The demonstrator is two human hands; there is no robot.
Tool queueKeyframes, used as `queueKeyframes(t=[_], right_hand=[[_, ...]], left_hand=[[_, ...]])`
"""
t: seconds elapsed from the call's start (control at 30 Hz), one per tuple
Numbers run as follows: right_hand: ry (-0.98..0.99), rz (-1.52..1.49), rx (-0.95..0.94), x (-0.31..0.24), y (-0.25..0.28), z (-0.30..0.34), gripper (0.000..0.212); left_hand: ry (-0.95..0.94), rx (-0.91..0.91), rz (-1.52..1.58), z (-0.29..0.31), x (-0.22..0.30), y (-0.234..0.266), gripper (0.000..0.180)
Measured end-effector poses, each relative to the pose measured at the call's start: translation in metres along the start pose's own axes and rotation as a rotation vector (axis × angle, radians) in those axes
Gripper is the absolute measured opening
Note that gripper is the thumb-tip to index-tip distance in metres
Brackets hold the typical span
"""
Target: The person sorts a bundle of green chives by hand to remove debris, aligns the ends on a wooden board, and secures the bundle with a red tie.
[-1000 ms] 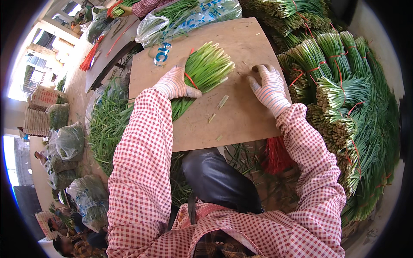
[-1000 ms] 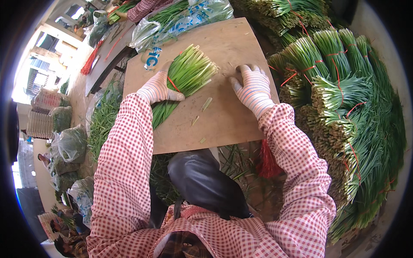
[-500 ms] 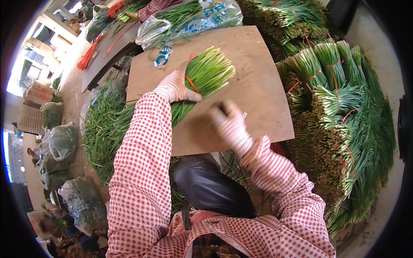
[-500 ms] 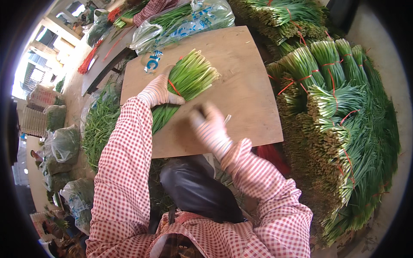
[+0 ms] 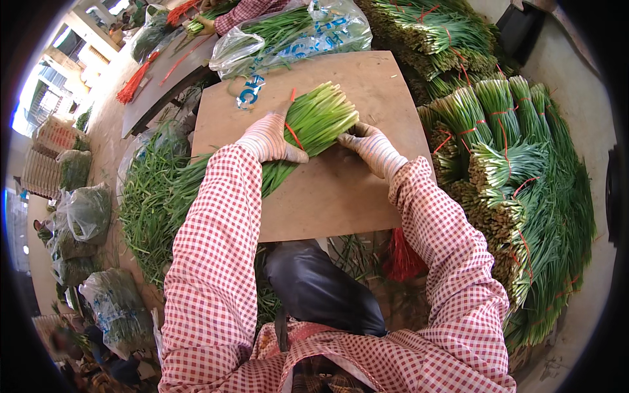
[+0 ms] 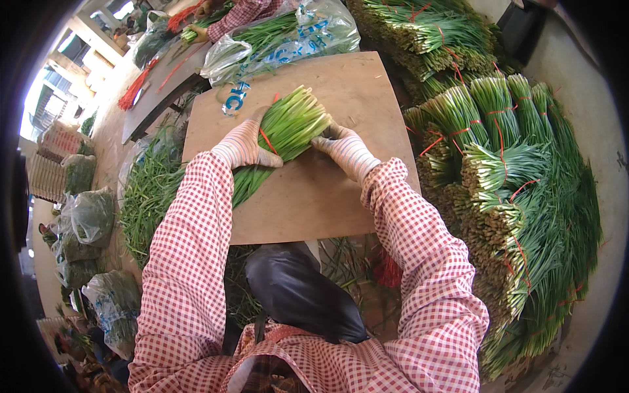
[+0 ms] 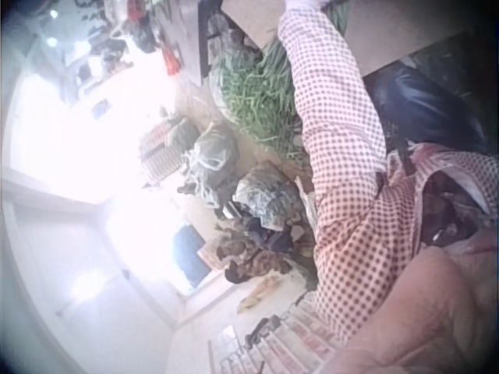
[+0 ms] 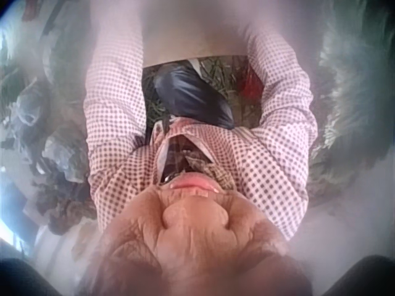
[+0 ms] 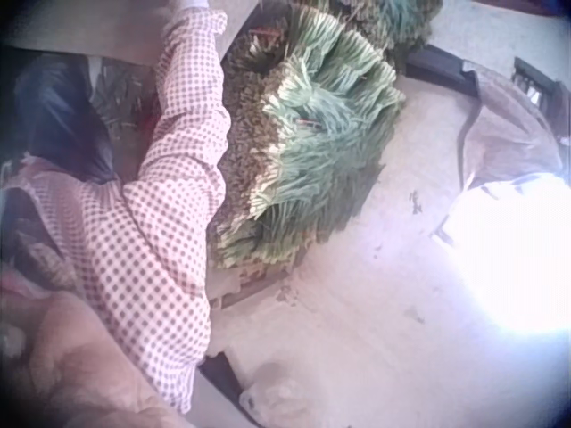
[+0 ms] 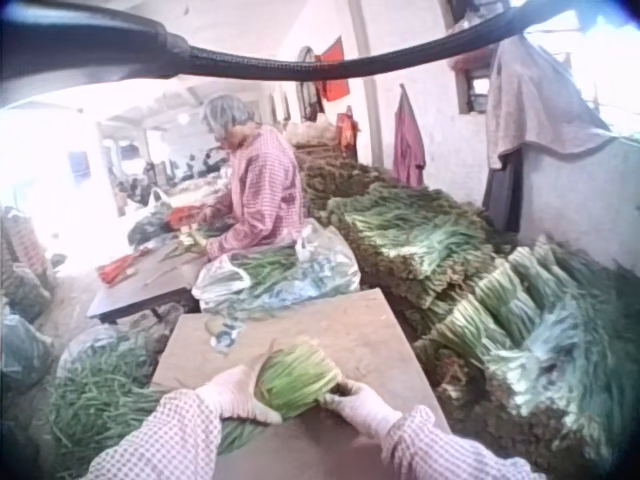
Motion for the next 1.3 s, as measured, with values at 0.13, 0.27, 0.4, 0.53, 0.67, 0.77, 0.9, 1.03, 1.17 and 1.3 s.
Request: queueKeyframes(t=[0.13,0.27,0.4,0.53,0.67,0.77,0.9,1.03,1.17,1.3], right_hand=[[0.255,0.675,0.111,-0.015,0.016,-0.003,0.033],[0.446,0.747,0.179,-0.024,0.023,0.005,0.029],[0.334,0.668,0.083,-0.026,0.035,-0.003,0.025],[0.177,0.447,-0.004,-0.001,0.059,-0.013,0.041],[0.136,-0.231,0.050,-0.018,0.078,0.007,0.058],[0.214,-0.014,0.090,-0.044,0.083,0.039,0.057],[0.556,0.511,-0.024,-0.096,0.020,0.066,0.058],[0.702,1.186,0.024,-0.099,-0.017,0.064,0.049],[0.626,1.262,0.083,-0.088,-0.021,0.075,0.040],[0.723,1.068,0.217,-0.064,-0.010,0.072,0.031]], left_hand=[[0.061,-0.001,-0.184,0.003,0.003,-0.001,0.134],[0.131,0.008,-0.194,0.016,0.019,0.004,0.127],[0.102,0.024,-0.308,0.016,0.010,0.004,0.132],[0.165,0.032,-0.428,0.019,0.032,0.000,0.122],[0.125,0.210,-0.644,0.053,0.057,-0.021,0.116],[-0.013,0.366,-0.718,0.080,0.078,-0.050,0.117],[-0.051,0.403,-0.689,0.104,0.091,-0.063,0.112],[-0.123,0.374,-0.650,0.118,0.097,-0.060,0.106],[0.061,0.144,-0.525,0.116,0.099,-0.033,0.106],[0.153,0.198,-0.686,0.113,0.089,-0.024,0.116]])
Point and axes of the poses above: each hand's wrist, its own z-axis away from the middle knuckle, its own y-axis out of the back of the hand, x = y × z, the point moved 8 cm from there along -z, towards the middle knuckle, and after that the axes turned 3 degrees about -x, right-handed, at the moved point
